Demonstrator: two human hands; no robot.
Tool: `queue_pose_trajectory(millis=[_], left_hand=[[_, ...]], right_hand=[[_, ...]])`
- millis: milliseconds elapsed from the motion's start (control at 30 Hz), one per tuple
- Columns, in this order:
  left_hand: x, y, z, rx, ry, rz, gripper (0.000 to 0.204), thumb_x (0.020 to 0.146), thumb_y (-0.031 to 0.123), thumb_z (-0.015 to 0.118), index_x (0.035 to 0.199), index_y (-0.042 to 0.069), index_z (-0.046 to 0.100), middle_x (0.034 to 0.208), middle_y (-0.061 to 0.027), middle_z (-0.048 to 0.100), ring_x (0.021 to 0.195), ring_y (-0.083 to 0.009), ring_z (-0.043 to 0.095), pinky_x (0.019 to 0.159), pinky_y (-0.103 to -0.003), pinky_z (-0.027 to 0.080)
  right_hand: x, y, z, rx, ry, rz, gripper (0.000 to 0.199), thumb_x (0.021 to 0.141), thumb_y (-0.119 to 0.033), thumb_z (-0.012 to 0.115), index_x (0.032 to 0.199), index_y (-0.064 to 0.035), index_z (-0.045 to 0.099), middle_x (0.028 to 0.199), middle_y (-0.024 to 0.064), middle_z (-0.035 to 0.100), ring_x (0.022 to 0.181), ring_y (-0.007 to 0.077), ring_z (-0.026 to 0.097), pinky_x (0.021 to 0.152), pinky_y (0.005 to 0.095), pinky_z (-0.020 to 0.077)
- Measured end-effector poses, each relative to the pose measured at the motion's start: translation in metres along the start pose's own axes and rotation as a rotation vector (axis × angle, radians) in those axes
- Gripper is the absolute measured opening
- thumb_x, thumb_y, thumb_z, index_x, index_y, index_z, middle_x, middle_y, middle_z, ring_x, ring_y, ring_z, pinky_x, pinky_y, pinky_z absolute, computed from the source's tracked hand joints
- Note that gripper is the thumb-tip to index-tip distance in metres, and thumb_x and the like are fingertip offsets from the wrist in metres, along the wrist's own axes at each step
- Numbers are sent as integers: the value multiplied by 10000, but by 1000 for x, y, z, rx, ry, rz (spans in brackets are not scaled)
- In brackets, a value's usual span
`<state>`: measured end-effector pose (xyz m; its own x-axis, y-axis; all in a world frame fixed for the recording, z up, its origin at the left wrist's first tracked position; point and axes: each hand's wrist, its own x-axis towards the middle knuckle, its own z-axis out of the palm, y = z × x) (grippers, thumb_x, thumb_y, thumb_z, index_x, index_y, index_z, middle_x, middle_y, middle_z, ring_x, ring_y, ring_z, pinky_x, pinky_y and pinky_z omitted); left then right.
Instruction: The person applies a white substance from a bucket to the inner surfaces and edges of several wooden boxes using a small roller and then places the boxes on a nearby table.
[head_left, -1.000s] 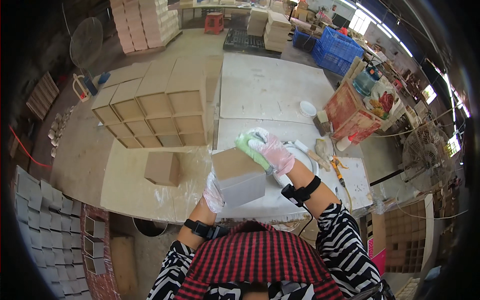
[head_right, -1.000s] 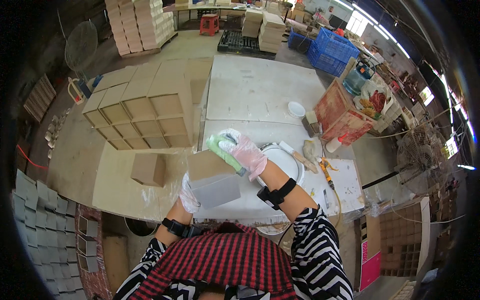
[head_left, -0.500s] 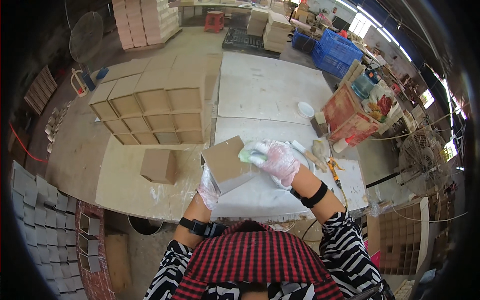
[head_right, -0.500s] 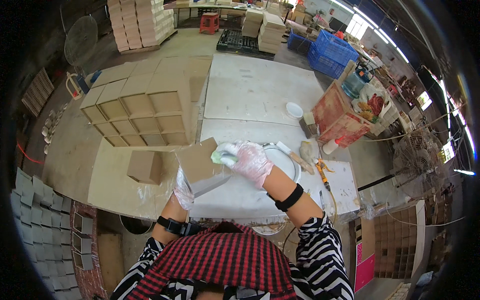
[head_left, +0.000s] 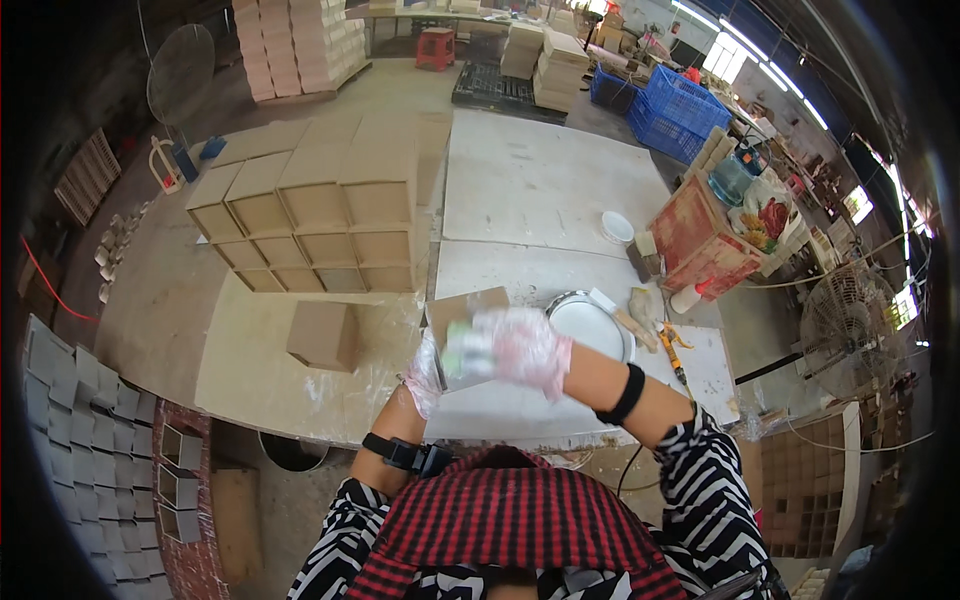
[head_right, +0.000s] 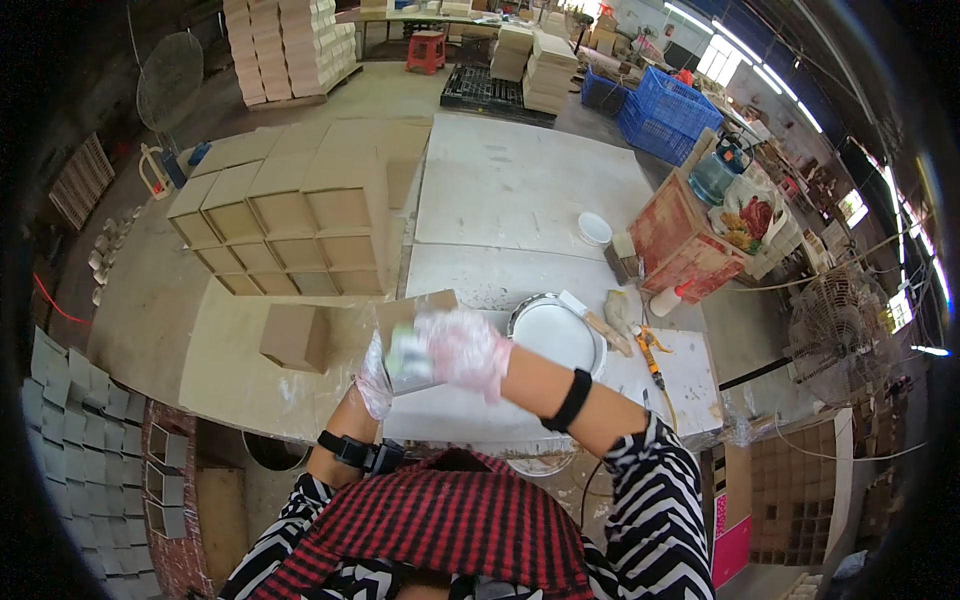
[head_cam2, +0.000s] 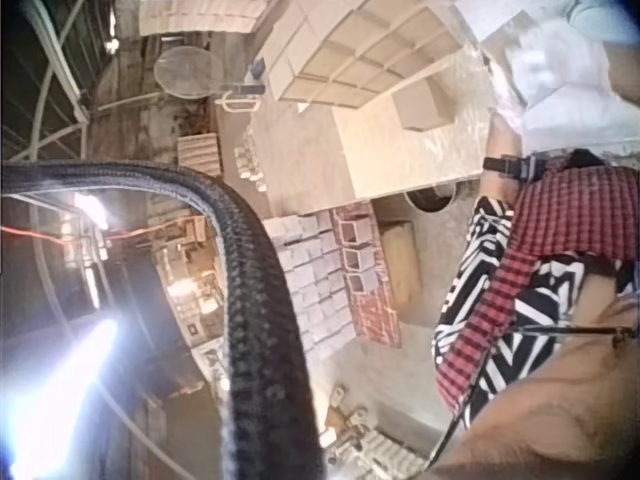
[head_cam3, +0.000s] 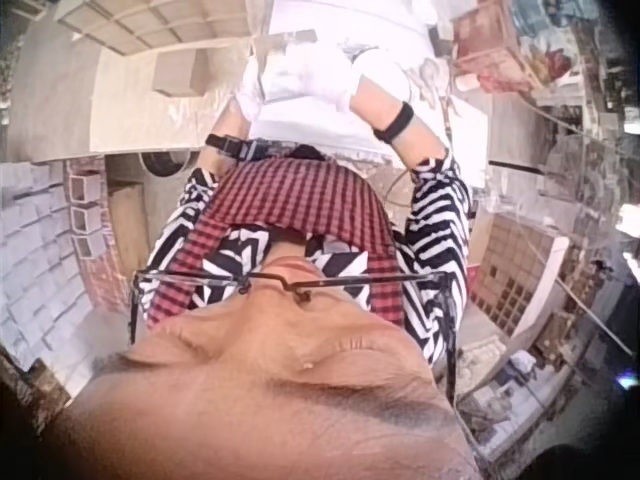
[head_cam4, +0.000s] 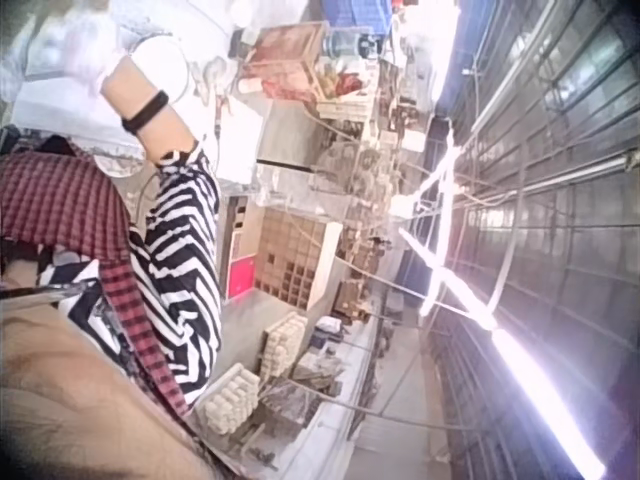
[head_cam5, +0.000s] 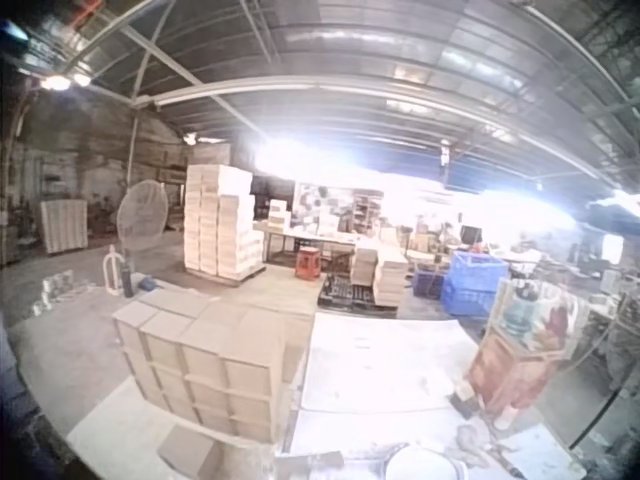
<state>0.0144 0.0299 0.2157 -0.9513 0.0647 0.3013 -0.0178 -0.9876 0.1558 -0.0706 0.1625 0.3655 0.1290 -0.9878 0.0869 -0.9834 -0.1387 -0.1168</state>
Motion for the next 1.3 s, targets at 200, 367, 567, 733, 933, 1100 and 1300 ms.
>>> queue_pose_trajectory(millis=[200, 367, 567, 733, 933, 1100, 1300], left_hand=[[5, -8, 19, 148, 225, 107, 466, 892, 406, 385, 1208, 70, 452, 1151, -130, 534, 981, -261, 563, 842, -397, 458], [7, -11, 29, 355, 349, 157, 421, 845, 375, 483, 1144, 78, 497, 1095, -109, 559, 909, -248, 582, 778, -385, 466], [13, -5, 74, 1628, 343, 102, 371, 778, 357, 578, 1031, 87, 547, 995, -93, 580, 837, -246, 580, 700, -374, 452], [4, 10, 60, 2763, 210, 236, 310, 716, 372, 597, 862, 100, 565, 831, -93, 557, 803, -275, 532, 619, -387, 397], [6, 3, 113, 2841, 290, 11, 278, 757, 321, 575, 923, 98, 558, 897, -98, 551, 870, -256, 526, 712, -375, 404], [14, -3, 97, 3010, 333, 25, 268, 783, 299, 562, 961, 101, 536, 942, -97, 539, 907, -225, 517, 771, -355, 399], [1, -1, 32, 2076, 387, 497, 239, 809, 278, 529, 969, 102, 516, 946, -84, 531, 915, -211, 505, 778, -346, 391]], right_hand=[[20, 7, 4, -61, 59, 42, 238, 858, -295, 475, 1055, -197, 566, 1104, 46, 555, 981, 219, 561, 821, 330, 471], [27, 18, 25, -258, 218, -267, 372, 684, -177, 635, 1045, -208, 550, 1097, 4, 524, 993, 224, 549, 733, 338, 511], [17, -3, 12, -212, 115, -180, 411, 725, -185, 597, 1127, -189, 510, 1075, 28, 516, 946, 224, 553, 723, 350, 507], [-27, 19, 16, -83, 178, -308, 312, 801, -150, 530, 1112, -168, 537, 1111, 34, 545, 949, 228, 565, 800, 331, 487], [-29, -9, -5, 106, 180, -46, 227, 794, -164, 553, 1016, -181, 599, 948, 32, 595, 882, 235, 577, 739, 345, 498], [-35, 39, 17, -188, 346, -172, 218, 817, -239, 526, 1026, -208, 579, 1000, 32, 566, 916, 239, 573, 745, 365, 498], [-51, 13, 18, 58, 123, 9, 324, 787, -283, 569, 1098, -192, 561, 1074, 61, 572, 942, 239, 577, 762, 350, 495]])
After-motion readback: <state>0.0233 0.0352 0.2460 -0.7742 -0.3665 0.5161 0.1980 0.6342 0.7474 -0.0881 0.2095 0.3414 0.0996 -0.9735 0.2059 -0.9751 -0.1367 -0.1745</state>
